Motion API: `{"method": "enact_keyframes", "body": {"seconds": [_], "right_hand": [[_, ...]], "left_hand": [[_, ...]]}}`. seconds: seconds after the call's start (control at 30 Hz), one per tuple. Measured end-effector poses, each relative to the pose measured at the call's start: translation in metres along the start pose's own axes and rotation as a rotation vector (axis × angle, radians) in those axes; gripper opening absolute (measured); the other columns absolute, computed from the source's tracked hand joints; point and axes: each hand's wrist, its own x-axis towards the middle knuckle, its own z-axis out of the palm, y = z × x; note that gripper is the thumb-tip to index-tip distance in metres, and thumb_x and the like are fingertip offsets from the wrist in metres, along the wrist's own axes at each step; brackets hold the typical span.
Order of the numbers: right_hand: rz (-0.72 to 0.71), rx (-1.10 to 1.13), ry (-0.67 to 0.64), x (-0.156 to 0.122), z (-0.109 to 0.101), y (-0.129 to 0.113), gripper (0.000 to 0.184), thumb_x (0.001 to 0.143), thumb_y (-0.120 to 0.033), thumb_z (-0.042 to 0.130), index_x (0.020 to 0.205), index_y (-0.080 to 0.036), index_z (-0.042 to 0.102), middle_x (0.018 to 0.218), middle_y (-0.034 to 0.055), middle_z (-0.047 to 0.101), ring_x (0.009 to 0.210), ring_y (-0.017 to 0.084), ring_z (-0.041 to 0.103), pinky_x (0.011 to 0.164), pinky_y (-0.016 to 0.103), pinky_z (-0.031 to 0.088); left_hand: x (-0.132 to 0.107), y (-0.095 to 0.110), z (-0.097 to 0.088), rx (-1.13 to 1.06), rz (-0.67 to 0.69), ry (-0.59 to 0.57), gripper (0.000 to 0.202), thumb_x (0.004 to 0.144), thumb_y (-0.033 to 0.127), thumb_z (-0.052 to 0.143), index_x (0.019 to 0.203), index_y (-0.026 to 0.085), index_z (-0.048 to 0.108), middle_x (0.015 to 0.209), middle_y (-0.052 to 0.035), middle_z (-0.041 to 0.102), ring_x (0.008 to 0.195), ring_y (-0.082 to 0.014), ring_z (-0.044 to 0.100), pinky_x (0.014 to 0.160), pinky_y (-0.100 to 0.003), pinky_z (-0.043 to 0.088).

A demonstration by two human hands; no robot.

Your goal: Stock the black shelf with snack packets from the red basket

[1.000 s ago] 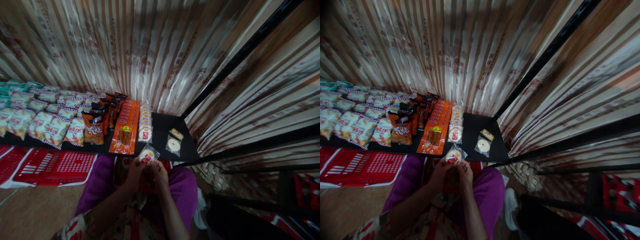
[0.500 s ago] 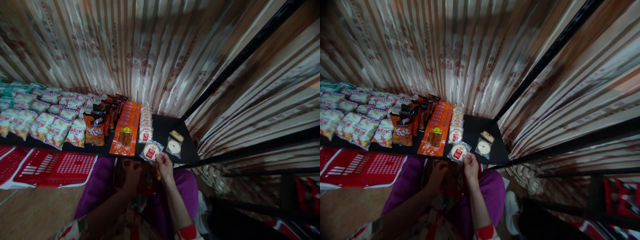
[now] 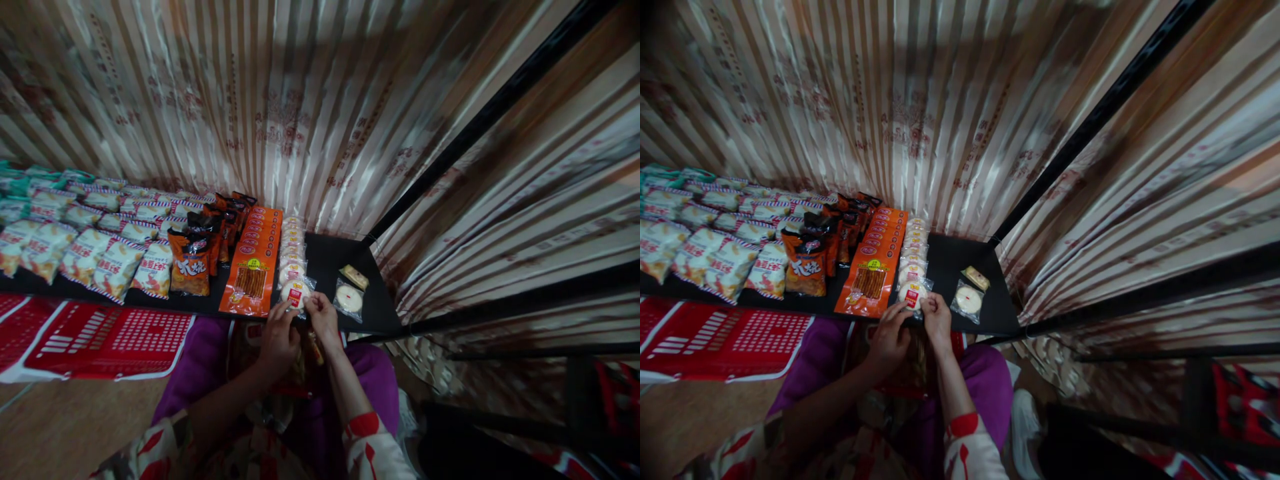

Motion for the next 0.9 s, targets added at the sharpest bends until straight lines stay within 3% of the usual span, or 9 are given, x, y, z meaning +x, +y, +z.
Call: {"method": "enact_keyframes", "body": {"seconds": [0.13,0.33,0.9], "right_hand": [[-0.015,-0.025,-0.008,0.004,0.003,-0.008,0.031,0.062,-0.044,0.065,0.079,-0.019,0.059,0.071,-0.0002,0.063,0.065,0.015,0.058,0.065,0.027,0.046],[-0.035,-0.137,0.018,0.013,0.004,-0.008,0.032,0.064,-0.045,0.063,0.082,-0.019,0.063,0.068,-0.0013,0.062,0.063,0.014,0.056,0.062,0.026,0.044],[-0.094,-0.377,0.075,0.027,0.009,-0.002,0.033,0.07,-0.045,0.055,0.087,-0.019,0.067,0.075,0.0016,0.064,0.065,0.015,0.056,0.066,0.027,0.044]], "left_hand": [[0.004,-0.009,0.008,0.041,0.014,-0.05,0.047,0.071,0.009,0.042,0.115,0.013,0.055,0.133,-0.0124,0.048,0.128,-0.0266,0.035,0.108,-0.048,0.03],[0.009,-0.018,0.015,0.054,0.007,-0.087,0.054,0.07,0.011,0.043,0.123,0.015,0.051,0.137,-0.0101,0.045,0.132,-0.0279,0.031,0.108,-0.052,0.028],[0.015,-0.014,0.016,0.133,-0.037,-0.129,0.053,0.069,0.011,0.044,0.122,0.007,0.051,0.138,-0.0157,0.043,0.133,-0.0293,0.028,0.11,-0.048,0.025]]}}
